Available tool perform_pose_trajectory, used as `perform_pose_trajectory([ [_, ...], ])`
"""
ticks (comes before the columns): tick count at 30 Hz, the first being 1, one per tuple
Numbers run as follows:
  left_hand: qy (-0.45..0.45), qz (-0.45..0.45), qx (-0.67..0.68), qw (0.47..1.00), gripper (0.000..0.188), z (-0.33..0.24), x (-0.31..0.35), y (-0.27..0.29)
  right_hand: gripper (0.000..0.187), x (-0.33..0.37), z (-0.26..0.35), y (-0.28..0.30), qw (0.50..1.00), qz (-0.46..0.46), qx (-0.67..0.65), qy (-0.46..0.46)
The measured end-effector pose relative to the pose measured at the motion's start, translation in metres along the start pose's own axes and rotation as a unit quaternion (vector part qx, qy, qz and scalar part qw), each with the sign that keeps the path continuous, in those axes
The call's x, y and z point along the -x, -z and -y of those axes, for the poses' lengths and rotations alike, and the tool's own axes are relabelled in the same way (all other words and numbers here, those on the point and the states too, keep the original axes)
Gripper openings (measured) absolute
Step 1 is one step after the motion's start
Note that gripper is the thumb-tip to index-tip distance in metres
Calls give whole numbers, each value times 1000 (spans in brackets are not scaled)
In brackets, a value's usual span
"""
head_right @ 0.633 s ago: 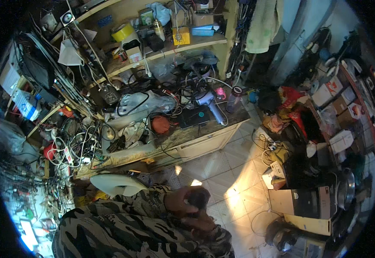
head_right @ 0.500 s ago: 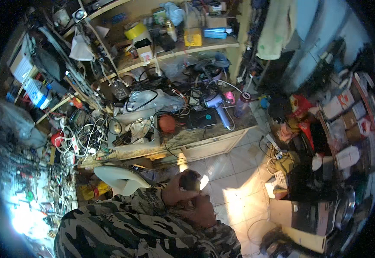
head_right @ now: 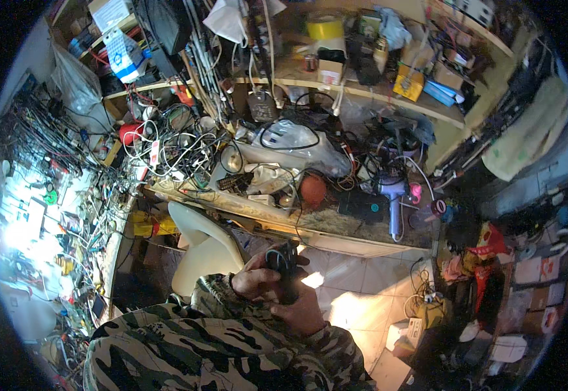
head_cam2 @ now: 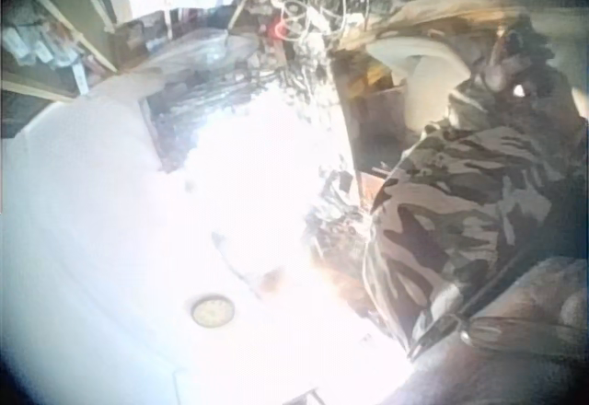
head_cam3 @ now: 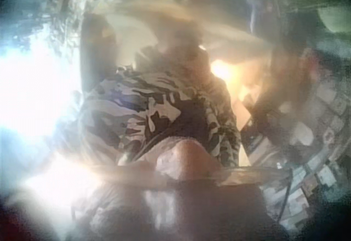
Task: The person attaches a white connector to a black electrical cord, coils the cord, and places it into a plastic packaging box. They then close the box and hold it up.
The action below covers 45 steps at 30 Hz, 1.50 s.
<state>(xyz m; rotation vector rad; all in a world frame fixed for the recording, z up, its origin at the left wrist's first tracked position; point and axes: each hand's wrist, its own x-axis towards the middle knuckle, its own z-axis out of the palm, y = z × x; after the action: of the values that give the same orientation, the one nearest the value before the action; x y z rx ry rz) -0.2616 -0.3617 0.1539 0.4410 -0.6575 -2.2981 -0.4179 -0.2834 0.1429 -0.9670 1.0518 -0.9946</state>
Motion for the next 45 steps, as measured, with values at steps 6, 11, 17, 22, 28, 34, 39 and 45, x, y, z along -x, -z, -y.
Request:
perform_pose_trajectory([
  [6,-59,-49,-123,989,60,-32,-13,33,53,-51,-9,14,984,132,-69,-97],
  [11,-42,-29,-70,996,60,-55,-32,60,58,-89,-8,5,985,129,16,-116],
  [17,-49,-54,-83,994,43,-78,-53,88,58,-127,-13,-9,997,56,-8,-45],
  [22,-84,-156,-56,983,16,-84,-70,93,58,-152,11,-8,965,106,178,-161],
  [28,-70,-210,-49,974,15,-86,-82,85,75,-160,27,-15,953,-11,299,-43],
  [34,-128,-131,-49,982,43,-73,-88,82,30,-162,-7,27,982,81,172,19],
  [39,-111,-25,-92,989,67,-66,-70,100,56,-164,-10,56,960,219,3,-175],
  [45,-231,-271,-110,928,27,-3,-9,71,60,-164,-23,33,899,362,-21,-246],
])
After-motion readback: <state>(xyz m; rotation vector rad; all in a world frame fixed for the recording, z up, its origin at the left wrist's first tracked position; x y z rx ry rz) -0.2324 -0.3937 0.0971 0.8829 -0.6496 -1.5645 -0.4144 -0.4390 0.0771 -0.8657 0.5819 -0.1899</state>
